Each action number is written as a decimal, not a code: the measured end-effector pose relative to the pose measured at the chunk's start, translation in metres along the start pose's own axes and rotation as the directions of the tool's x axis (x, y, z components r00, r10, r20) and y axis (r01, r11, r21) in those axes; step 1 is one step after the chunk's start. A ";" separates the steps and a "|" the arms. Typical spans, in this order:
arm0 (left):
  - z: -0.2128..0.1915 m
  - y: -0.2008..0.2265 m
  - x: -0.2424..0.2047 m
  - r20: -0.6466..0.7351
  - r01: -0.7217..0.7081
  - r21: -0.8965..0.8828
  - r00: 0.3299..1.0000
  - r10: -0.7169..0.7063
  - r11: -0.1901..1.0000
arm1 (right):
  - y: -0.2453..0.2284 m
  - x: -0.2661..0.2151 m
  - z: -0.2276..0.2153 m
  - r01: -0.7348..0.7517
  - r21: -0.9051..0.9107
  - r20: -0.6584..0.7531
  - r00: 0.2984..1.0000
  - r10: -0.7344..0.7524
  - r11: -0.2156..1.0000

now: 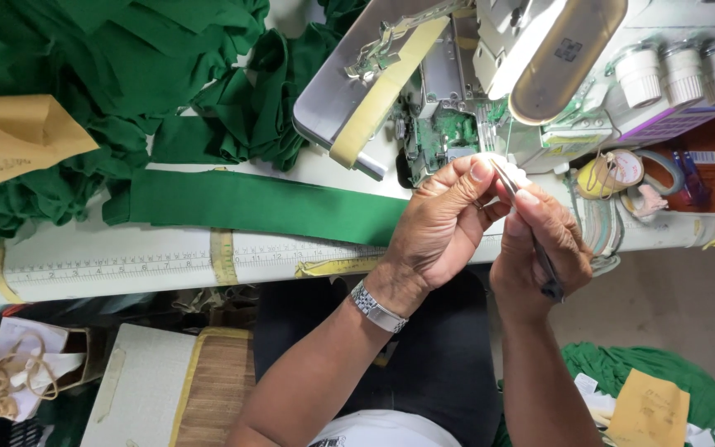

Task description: Threading an industrial overlock sewing machine using tweezers and thread snips.

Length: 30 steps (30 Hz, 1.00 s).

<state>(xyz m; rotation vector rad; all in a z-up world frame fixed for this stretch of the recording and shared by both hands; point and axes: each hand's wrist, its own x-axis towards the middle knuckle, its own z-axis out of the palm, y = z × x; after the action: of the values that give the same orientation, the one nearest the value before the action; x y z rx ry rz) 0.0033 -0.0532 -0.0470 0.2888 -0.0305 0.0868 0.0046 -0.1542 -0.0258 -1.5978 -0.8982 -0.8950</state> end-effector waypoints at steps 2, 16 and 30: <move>-0.001 0.000 0.000 0.002 -0.004 0.000 1.000 0.004 1.000 | 0.001 -0.001 0.001 0.002 0.014 -0.001 1.000 -0.002 1.000; 0.021 0.039 -0.016 0.004 -0.083 0.265 0.996 0.085 0.961 | -0.005 0.002 0.003 -0.003 -0.002 0.023 1.000 0.003 1.000; 0.049 0.104 0.031 0.054 -0.058 0.977 0.998 0.026 0.203 | 0.007 0.023 0.009 -0.308 -0.095 0.097 0.944 0.317 0.947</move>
<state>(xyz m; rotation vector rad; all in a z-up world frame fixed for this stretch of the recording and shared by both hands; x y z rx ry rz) 0.0242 0.0344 0.0306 1.6535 -0.0016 0.1534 0.0213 -0.1441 -0.0098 -1.8114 -0.6643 -0.6283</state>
